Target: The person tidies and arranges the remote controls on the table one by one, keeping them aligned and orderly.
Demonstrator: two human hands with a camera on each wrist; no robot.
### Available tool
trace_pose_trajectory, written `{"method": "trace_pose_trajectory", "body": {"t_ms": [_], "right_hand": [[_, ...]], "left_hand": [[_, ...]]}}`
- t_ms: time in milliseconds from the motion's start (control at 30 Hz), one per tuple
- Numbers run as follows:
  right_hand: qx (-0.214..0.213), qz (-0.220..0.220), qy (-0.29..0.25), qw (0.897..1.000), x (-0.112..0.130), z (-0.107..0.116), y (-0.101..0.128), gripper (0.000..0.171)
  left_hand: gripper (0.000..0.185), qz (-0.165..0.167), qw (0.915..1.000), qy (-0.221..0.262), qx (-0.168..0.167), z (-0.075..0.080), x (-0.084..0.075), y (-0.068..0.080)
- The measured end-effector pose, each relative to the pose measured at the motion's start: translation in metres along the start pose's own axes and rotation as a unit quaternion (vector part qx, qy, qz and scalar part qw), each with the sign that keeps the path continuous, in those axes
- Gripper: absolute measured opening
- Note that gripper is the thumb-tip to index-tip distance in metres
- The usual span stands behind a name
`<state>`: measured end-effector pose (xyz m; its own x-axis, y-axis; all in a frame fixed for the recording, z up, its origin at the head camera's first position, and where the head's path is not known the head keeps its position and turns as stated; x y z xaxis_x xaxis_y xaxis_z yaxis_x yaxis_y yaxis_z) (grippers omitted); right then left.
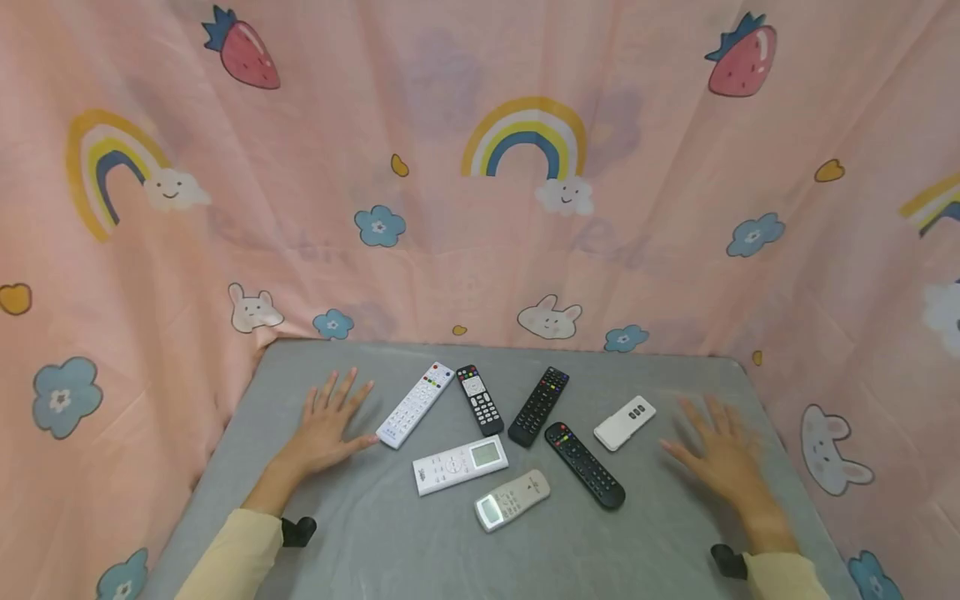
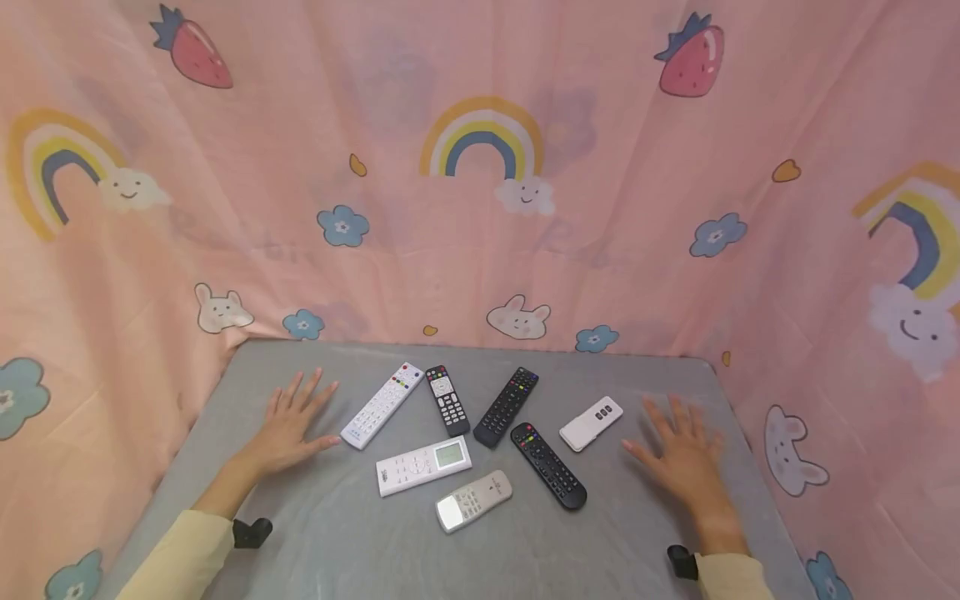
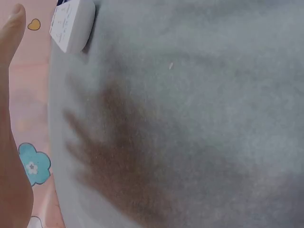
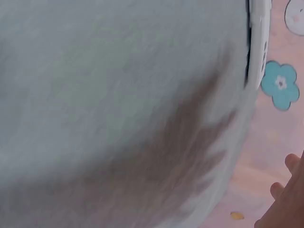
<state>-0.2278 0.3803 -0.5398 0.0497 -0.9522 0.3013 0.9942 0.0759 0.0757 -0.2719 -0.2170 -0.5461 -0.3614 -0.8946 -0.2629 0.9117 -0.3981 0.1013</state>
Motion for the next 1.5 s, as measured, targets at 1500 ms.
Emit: {"method": "trace_pose_trajectory", "body": {"t_ms": [1500], "right_hand": [[0.073, 0.185, -0.089, 0.976, 0.261, -0.054, -0.16, 0.085]], "left_hand": [[0.1, -0.007, 0.992, 0.108, -0.065, -0.018, -0.022, 0.013]]}}
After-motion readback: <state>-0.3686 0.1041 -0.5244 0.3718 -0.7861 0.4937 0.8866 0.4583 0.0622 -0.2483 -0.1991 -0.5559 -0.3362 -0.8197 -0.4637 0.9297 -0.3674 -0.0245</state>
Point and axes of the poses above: each hand's wrist, its own y-axis away from the middle knuckle, its own z-axis out of the back of the hand, x = y × z, the point moved 10 cm from there along -y, towards the middle knuckle, and after that the axes turned 10 degrees about x, right-handed, at the moved point
